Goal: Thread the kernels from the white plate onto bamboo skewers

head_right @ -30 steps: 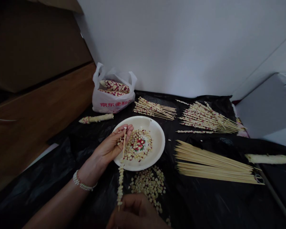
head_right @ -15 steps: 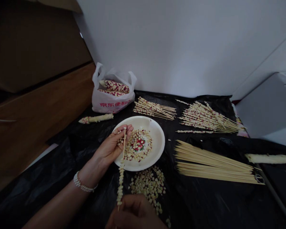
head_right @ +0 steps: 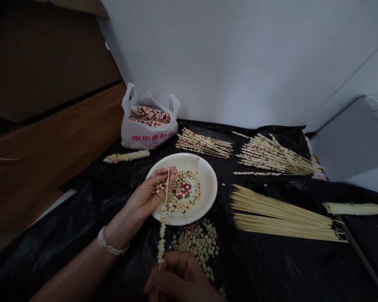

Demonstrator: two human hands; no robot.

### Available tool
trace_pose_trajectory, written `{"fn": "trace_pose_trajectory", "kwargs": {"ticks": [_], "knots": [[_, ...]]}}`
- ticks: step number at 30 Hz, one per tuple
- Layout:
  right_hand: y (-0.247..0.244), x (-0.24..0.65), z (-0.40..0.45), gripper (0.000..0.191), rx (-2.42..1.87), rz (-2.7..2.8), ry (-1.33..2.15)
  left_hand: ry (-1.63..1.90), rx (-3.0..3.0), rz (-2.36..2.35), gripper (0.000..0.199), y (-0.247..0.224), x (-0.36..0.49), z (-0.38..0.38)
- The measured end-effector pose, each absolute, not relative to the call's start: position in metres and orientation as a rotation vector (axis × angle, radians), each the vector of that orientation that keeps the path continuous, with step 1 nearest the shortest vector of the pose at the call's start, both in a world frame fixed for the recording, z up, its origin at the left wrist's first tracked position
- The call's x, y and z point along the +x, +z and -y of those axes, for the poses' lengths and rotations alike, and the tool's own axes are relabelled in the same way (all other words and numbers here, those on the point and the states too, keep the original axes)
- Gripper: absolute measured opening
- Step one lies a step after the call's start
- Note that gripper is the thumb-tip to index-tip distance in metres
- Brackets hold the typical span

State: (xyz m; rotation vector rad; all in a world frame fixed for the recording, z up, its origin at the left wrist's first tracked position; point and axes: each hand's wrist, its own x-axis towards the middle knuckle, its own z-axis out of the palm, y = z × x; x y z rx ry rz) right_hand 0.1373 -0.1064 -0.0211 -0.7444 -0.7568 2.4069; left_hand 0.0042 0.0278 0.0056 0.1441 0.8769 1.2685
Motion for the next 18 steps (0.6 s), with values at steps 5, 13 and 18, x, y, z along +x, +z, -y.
{"fn": "trace_pose_trajectory", "kwargs": {"ticks": [5,13,18], "knots": [[-0.0204,0.1382,0.106,0.033,-0.774,0.785,2.394,1.246,0.046,-0.851,0.026,0.0134,0.0023,-0.0312],[-0.0181,0.1384,0.1067,0.031,-0.794,0.83,2.372,1.302,0.124,-0.871,0.012,0.0069,0.0041,-0.0295],[-0.0185,0.1381,0.1069,0.031,-0.799,0.858,2.386,1.278,0.11,-0.852,0.015,0.0056,0.003,-0.0302]]}}
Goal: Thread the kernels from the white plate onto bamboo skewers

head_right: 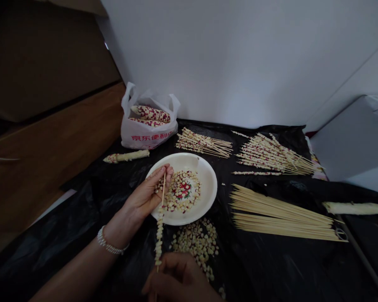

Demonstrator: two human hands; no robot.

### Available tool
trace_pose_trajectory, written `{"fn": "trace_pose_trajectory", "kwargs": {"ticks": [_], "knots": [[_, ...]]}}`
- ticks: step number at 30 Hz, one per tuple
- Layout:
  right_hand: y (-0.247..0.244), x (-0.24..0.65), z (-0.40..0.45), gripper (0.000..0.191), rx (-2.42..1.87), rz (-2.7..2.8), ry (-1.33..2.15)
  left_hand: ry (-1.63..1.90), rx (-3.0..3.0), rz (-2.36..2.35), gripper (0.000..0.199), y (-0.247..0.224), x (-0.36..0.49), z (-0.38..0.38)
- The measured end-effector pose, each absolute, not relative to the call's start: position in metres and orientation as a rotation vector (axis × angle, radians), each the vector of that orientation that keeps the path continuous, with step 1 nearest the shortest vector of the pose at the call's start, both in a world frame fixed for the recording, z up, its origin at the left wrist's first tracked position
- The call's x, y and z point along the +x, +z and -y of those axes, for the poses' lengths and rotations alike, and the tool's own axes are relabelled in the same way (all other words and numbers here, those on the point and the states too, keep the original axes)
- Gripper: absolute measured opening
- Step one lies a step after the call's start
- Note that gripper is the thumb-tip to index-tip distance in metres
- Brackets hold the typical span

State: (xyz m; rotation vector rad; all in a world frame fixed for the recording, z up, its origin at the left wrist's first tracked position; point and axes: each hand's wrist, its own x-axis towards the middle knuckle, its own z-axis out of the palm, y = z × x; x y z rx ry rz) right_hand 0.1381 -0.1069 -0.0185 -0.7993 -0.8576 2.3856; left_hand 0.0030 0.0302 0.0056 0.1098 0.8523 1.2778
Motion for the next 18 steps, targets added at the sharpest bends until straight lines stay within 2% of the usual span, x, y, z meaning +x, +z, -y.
{"fn": "trace_pose_trajectory", "kwargs": {"ticks": [13,18], "knots": [[-0.028,0.137,0.109,0.036,-0.823,0.885,2.359,1.203,-0.11,-0.696,0.025,0.012,-0.006,-0.034],[-0.031,0.136,0.109,0.038,-0.786,0.885,2.366,1.175,-0.118,-0.694,0.022,0.013,-0.006,-0.035]]}}
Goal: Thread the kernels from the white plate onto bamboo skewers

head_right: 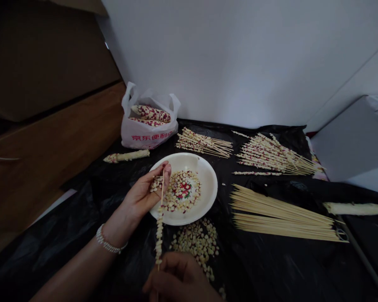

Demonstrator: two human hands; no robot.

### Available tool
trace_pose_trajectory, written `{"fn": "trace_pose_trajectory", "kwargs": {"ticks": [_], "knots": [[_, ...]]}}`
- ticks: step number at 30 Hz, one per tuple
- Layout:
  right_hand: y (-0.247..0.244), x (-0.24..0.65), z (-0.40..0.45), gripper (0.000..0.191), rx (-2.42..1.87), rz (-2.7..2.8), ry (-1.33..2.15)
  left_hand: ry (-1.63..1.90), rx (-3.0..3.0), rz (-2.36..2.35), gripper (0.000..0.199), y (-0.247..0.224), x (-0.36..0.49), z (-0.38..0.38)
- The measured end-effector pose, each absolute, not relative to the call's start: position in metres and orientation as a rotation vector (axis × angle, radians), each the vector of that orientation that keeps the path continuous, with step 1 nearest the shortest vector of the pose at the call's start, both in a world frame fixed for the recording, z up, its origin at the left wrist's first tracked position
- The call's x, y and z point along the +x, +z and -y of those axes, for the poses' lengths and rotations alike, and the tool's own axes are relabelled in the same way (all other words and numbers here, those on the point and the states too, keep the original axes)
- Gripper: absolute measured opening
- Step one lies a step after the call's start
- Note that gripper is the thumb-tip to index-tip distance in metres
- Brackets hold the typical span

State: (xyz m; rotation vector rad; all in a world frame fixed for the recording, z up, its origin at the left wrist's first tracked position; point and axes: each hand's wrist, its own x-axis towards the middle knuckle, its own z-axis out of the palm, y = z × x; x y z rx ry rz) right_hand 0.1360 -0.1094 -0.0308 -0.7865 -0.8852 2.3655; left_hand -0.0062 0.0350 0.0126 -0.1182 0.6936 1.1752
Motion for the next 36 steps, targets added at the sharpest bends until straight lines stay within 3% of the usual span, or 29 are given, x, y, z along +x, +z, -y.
{"fn": "trace_pose_trajectory", "kwargs": {"ticks": [36], "knots": [[-0.037,0.13,0.11,0.042,-0.836,0.853,2.217,1.107,-0.172,-0.615,0.016,0.017,-0.01,-0.035]]}}
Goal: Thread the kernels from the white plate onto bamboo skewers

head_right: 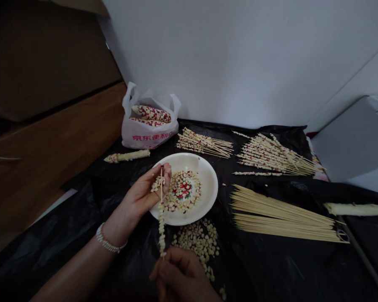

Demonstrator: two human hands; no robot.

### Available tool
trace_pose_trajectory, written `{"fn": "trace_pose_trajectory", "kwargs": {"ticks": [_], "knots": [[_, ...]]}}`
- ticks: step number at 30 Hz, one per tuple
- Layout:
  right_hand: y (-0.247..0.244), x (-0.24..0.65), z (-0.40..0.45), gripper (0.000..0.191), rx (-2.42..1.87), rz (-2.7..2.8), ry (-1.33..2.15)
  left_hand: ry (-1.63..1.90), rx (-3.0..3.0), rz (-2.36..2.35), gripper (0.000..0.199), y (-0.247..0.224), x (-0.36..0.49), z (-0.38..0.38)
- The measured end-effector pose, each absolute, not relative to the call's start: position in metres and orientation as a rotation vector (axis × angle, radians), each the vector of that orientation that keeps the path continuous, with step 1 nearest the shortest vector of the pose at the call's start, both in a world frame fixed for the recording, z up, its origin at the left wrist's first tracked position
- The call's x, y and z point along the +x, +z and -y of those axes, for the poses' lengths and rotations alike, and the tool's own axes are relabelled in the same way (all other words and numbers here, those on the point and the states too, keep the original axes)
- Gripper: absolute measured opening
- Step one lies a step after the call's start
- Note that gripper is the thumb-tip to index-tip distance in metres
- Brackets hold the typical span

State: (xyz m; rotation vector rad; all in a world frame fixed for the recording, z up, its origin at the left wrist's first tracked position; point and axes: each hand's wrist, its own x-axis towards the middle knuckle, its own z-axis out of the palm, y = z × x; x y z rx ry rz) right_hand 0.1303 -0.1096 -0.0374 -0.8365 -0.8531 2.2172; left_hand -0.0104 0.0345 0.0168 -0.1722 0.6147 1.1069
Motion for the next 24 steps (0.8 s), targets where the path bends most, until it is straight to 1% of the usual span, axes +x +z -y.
{"fn": "trace_pose_trajectory", "kwargs": {"ticks": [5,12,18,24], "knots": [[-0.04,0.129,0.111,0.042,-0.823,0.838,2.196,1.143,-0.121,-0.645,0.014,0.016,-0.009,-0.035],[-0.033,0.137,0.105,0.034,-0.861,0.741,2.113,1.019,0.007,-0.757,0.012,0.019,0.007,-0.022],[-0.028,0.143,0.099,0.031,-0.887,0.731,2.023,0.887,0.143,-0.73,0.015,0.012,0.009,-0.011],[-0.029,0.144,0.1,0.029,-0.887,0.713,2.025,0.808,0.183,-0.709,0.019,0.009,0.01,-0.011]]}}
